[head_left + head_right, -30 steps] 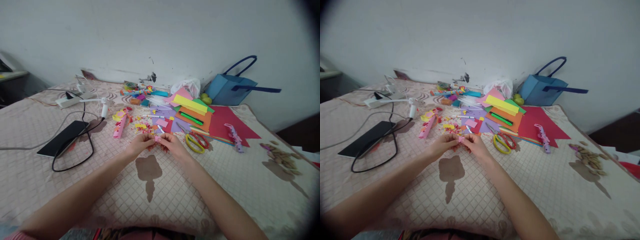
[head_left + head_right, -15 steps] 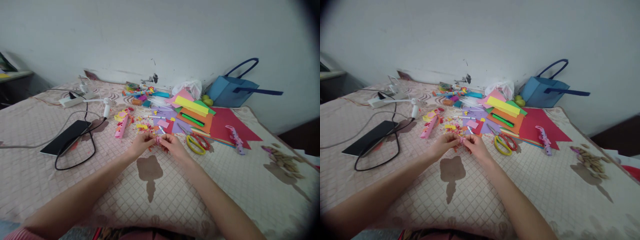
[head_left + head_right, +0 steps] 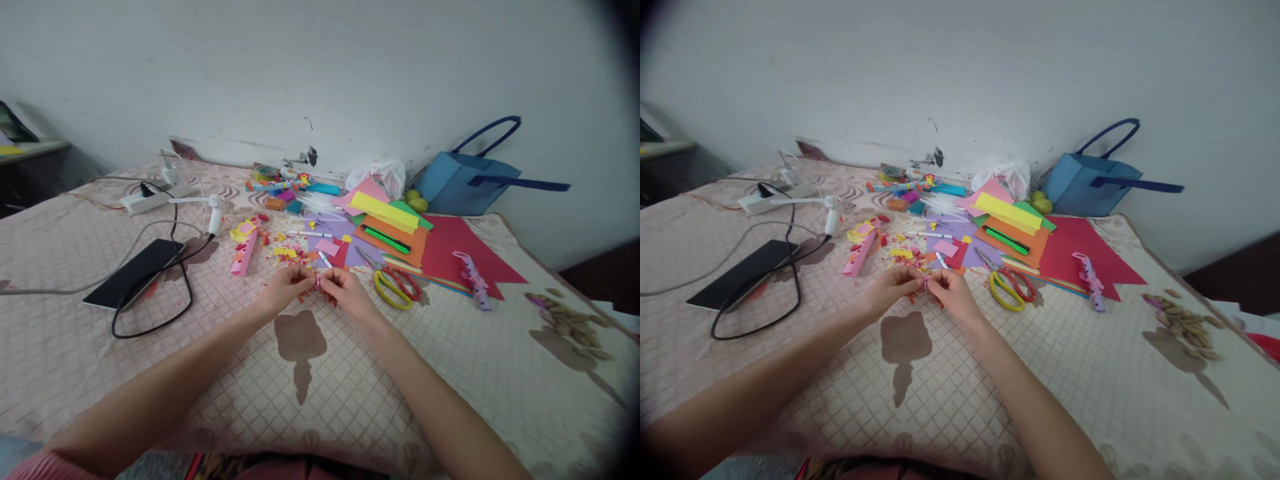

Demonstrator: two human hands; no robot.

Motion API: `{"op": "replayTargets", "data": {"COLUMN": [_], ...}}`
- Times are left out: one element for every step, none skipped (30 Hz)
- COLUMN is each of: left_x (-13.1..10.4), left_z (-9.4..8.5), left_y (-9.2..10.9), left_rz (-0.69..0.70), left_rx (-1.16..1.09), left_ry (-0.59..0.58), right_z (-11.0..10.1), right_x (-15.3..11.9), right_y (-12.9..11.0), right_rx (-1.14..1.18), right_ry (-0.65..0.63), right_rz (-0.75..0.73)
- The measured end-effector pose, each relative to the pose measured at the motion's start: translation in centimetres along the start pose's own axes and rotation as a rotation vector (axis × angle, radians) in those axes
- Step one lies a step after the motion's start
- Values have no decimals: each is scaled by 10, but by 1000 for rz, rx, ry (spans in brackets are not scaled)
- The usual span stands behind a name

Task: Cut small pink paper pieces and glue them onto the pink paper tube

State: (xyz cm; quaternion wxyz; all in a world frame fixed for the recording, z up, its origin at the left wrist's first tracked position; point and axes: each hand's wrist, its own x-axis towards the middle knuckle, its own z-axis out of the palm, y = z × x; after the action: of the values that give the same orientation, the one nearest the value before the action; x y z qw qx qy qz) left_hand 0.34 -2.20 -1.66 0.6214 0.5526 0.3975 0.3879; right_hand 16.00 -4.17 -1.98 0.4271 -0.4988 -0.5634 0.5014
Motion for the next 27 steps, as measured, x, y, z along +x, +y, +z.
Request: {"op": "replayTargets", "data": {"left_x": [0, 0, 0, 0, 1, 1, 1, 1, 1, 0, 0, 0, 0, 0, 0, 0, 0, 0, 1, 1, 1, 1, 2, 2, 2, 2, 2], "left_z": [0, 0, 0, 0, 0, 0, 0, 0, 0, 0, 0, 0, 0, -1, -1, -1, -1, -1, 0, 0, 0, 0, 0, 0, -1, -1, -1], "left_y": [0, 0, -1, -1, -1, -1, -1, -1, -1, -1, -1, 0, 0, 0, 0, 0, -1, -2, -2, -3, -4, -4, -5, -6, -6, -6, -6], "left_rz": [-1, -1, -1, 1, 2, 2, 2, 3, 3, 4, 7, 14, 22, 30, 37, 41, 41, 35, 26, 18, 11, 6, 4, 3, 1, -2, -5], "left_rx": [3, 4, 4, 2, -1, -3, -4, -1, 5, 14, 26, 38, 49, 57, 57, 51, 42, 34, 30, 28, 29, 28, 25, 18, 11, 6, 3], "left_ry": [-4, -7, -9, -9, -7, -4, 1, 8, 15, 21, 28, 33, 38, 42, 48, 52, 53, 53, 53, 52, 48, 44, 40, 33, 28, 24, 21], "right_z": [0, 0, 0, 0, 0, 0, 0, 0, 0, 0, 0, 0, 0, 0, 0, 0, 0, 0, 1, 1, 1, 1, 1, 1, 0, 0, 0], "right_x": [0, 0, 0, 0, 0, 0, 0, -1, -1, -1, -1, -1, -1, -1, -1, -1, -1, -1, -1, -1, -1, -1, -1, -1, -1, 0, 0], "right_y": [0, 0, 0, 0, 0, 0, -1, -1, -1, -1, -1, -1, -1, -1, -1, -1, -2, -2, -3, -3, -4, -4, -3, -3, -2, -1, 0], "right_rx": [0, 2, 6, 11, 17, 23, 28, 32, 35, 38, 38, 36, 32, 29, 28, 26, 25, 26, 26, 27, 28, 30, 30, 28, 23, 16, 8], "right_ry": [-2, -4, -6, -8, -10, -11, -12, -11, -9, -7, -6, -4, -3, -2, -1, -1, -2, -2, -1, 1, 2, 4, 4, 4, 3, 5, 8], "right_rz": [-2, -5, -7, -8, -7, -3, 2, 7, 9, 9, 6, 1, -4, -8, -10, -14, -17, -20, -22, -22, -20, -18, -17, -17, -19, -23, -27]}}
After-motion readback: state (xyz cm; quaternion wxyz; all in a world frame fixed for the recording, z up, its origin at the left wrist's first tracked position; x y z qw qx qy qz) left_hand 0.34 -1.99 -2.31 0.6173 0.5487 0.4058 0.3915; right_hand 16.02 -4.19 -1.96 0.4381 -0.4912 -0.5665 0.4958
